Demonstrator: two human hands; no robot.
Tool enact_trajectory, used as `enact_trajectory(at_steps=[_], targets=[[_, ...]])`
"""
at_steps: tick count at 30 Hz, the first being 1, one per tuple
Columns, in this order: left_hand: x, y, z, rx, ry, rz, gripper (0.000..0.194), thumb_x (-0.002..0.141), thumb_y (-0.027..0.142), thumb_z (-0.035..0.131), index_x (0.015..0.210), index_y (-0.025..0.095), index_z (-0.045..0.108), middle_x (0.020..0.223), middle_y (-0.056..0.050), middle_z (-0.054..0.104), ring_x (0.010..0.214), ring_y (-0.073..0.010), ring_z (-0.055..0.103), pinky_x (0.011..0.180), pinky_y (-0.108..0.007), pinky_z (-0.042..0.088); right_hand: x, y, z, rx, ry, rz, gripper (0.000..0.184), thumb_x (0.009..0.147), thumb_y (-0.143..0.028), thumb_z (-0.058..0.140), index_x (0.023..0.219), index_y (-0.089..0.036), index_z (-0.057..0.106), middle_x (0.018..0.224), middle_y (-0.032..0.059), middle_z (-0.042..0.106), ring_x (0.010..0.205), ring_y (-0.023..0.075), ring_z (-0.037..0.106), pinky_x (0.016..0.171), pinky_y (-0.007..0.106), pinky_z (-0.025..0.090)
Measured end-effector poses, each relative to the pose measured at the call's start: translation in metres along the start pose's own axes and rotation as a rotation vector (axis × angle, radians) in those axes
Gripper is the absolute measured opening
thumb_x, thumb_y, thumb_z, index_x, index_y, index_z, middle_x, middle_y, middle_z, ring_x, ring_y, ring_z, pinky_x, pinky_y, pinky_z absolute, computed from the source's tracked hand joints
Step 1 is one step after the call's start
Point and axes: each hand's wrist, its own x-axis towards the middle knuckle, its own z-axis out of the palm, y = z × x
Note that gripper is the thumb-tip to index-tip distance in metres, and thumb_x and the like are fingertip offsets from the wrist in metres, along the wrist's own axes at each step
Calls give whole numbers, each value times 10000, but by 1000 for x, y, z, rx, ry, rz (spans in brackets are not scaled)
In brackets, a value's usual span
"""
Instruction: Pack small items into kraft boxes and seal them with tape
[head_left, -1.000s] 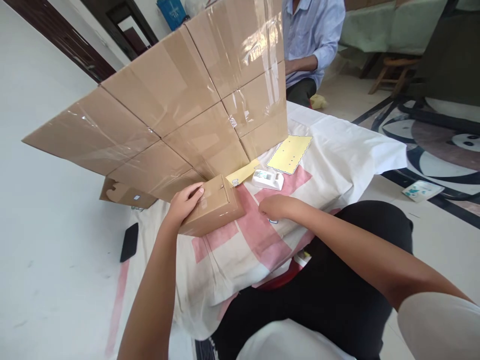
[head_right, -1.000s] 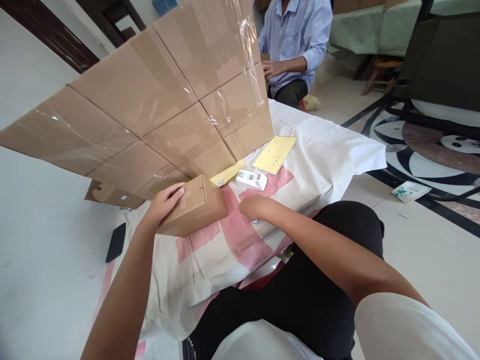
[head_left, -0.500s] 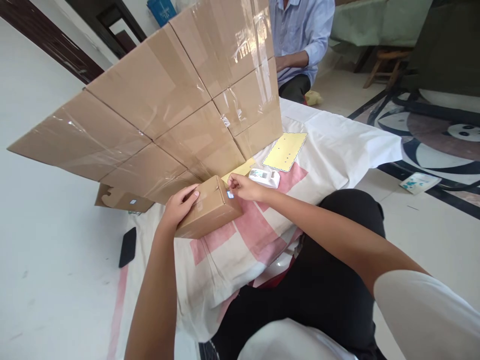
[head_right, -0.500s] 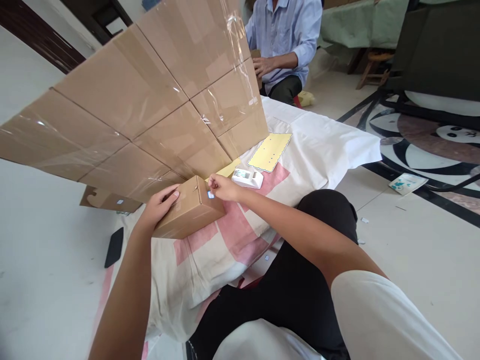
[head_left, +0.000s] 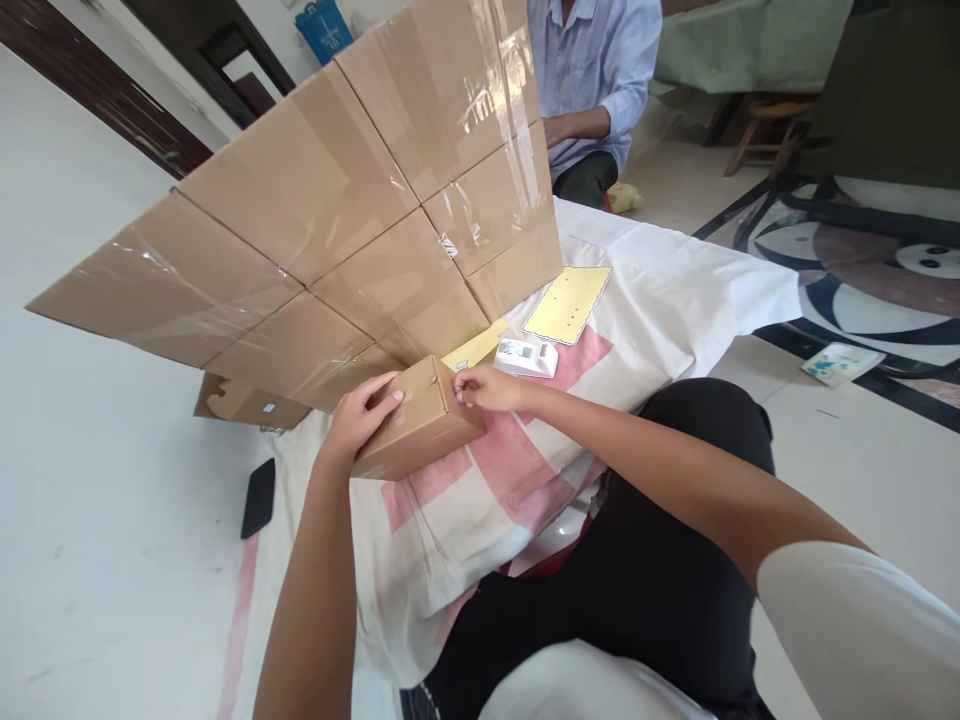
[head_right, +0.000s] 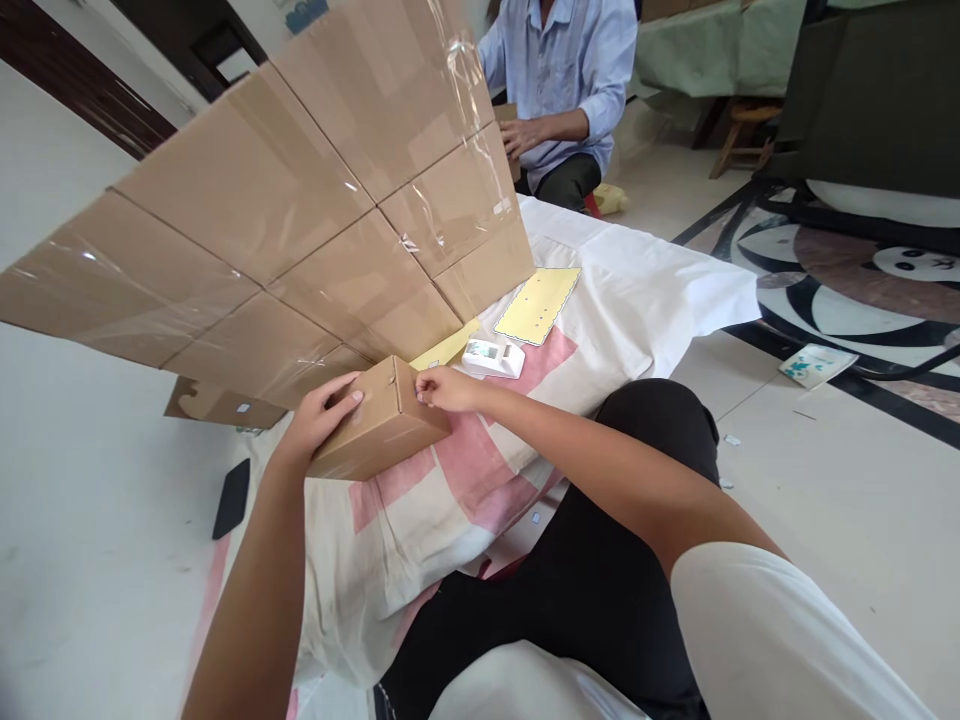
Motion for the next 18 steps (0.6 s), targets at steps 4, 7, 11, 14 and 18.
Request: enact_trajectory(at_steps=[4, 7, 11, 14, 18], targets=[[-2, -1, 0, 0, -2, 0, 567, 903, 597, 581, 1378, 296, 651, 1427, -25, 659, 1290, -313, 603, 1116, -444, 465, -2, -3, 5, -53, -4, 34, 119, 826, -75, 509, 758, -166, 545, 719, -18, 600, 699, 112, 533, 688, 233, 389], [-2, 1, 1, 13, 0, -1, 563, 904, 598, 576, 1376, 302, 652, 1427, -22, 659, 1293, -309, 603, 1136, -452, 450, -1, -3, 6, -103, -23, 67, 113, 830, -97, 528, 742, -163, 554, 669, -25, 558, 672, 116, 503, 653, 237, 357], [2, -1, 3, 41, 3, -5, 571, 901, 616, 563, 1367, 300, 660, 1425, -24, 661, 1298, -303, 604, 1159, -449, 434, -3, 0, 7, -182, -72, 85, 129, 813, -105, 568, 693, -151, 569, 671, -12, 572, 678, 123, 517, 646, 239, 360], [2, -5, -1, 54, 8, -15, 604, 887, 645, 555, 1367, 293, 660, 1431, -31, 658, 1307, -310, 604, 1161, -454, 438, -8, -1, 0, -261, -114, 87, 71, 804, -135, 636, 734, -135, 626, 724, 29, 644, 708, 159, 584, 669, 253, 410], [-5, 0, -4, -4, -2, 31, 684, 833, 732, 563, 1324, 270, 677, 1389, -48, 687, 1282, -331, 629, 1128, -480, 485, -20, -21, -10, -374, -45, 29, 596, 664, -279, 885, 1203, -153, 664, 1185, 102, 713, 1052, 257, 668, 861, 282, 505]])
